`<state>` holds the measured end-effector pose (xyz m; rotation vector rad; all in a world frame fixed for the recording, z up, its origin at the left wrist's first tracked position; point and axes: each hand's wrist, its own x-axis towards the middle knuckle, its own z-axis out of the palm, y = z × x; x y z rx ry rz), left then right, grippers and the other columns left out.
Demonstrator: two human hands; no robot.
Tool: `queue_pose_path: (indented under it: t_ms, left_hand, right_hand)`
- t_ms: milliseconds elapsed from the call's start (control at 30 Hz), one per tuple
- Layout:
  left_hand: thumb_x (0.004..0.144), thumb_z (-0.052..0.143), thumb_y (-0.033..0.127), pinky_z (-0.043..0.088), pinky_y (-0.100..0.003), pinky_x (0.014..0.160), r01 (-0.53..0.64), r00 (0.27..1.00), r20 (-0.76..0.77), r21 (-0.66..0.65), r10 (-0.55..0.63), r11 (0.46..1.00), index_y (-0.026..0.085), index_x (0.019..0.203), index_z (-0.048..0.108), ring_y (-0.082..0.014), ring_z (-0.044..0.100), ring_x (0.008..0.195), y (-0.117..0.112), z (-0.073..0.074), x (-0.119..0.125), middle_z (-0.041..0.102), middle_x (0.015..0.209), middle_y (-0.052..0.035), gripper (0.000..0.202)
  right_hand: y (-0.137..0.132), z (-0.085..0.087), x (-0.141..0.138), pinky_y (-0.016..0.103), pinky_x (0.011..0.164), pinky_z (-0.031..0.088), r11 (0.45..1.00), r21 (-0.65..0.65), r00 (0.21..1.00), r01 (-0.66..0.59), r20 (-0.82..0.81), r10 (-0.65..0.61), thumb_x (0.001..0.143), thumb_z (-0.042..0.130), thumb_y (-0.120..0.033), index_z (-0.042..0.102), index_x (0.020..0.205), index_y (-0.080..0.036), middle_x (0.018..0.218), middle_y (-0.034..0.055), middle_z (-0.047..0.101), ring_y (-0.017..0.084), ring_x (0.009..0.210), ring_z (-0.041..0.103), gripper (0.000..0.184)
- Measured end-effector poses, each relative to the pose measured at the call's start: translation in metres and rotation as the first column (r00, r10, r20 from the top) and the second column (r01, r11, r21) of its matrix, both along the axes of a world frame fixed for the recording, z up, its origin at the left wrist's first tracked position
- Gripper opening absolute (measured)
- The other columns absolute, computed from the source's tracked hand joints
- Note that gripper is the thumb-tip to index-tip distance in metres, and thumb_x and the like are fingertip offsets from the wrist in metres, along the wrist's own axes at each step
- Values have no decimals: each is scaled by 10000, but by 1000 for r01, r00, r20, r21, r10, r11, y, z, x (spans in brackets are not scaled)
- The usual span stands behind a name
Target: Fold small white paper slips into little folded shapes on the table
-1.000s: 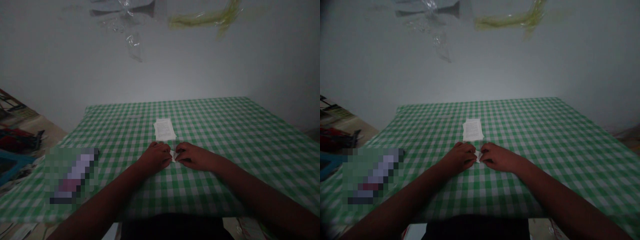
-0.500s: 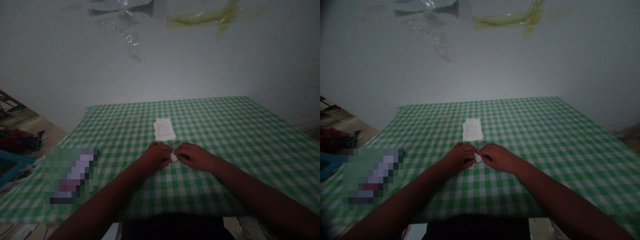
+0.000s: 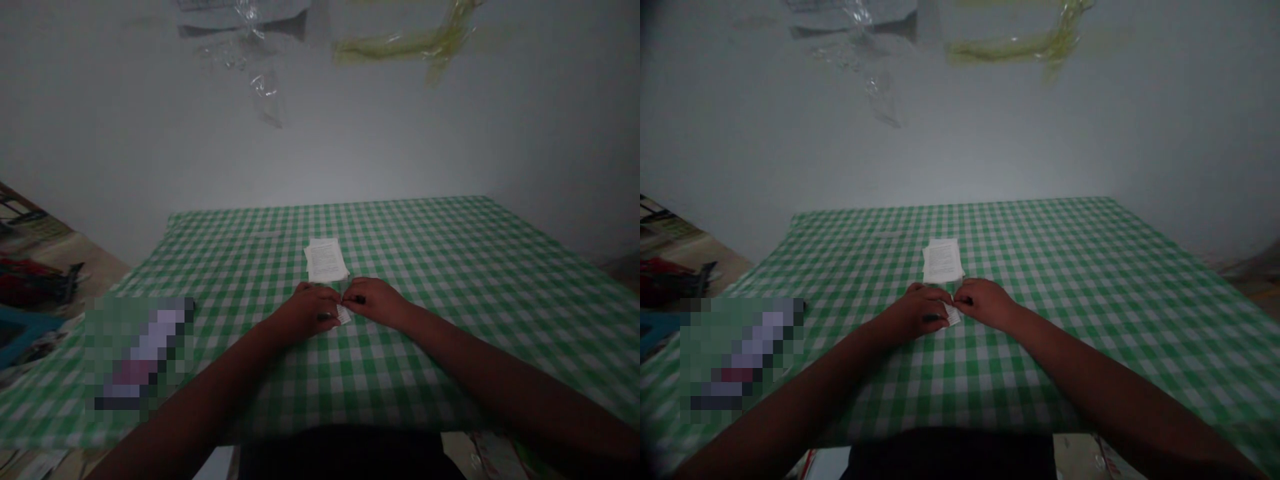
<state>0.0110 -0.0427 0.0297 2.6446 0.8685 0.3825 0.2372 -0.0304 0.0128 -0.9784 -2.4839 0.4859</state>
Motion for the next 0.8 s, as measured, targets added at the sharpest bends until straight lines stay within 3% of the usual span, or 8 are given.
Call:
queue_pose_path:
  t_ms: [300,567,800]
  left_hand:
    - [851,682,273,279,-349,926,-27,1000,1,-13,27,1000,255,889,703,-176,606,1074,-2,0,0,675,1185,20,48]
    - [850,680,266,285,-351,937,-27,1000,-1,-8,27,1000,255,899,699,-171,613,1065,-3,1,0,680,1166,25,54]
    - [907,624,228,313,-345,1016,89,995,50,-78,-85,993,234,942,693,-182,590,1151,6,-1,-9,662,1214,-8,78]
  right_hand:
    - [-3,9,-1,285,722,427,999,-53,998,1,61,3,874,627,-219,635,868,-190,821,17,621,165,812,562,31]
    - [-6,14,9,316,807,462,988,-123,995,-91,38,96,822,690,-213,604,976,-171,957,56,604,188,911,564,182]
    - [-10,11,16,322,826,464,983,-148,993,-110,-49,104,828,707,-296,602,1062,-188,974,49,581,186,924,554,279]
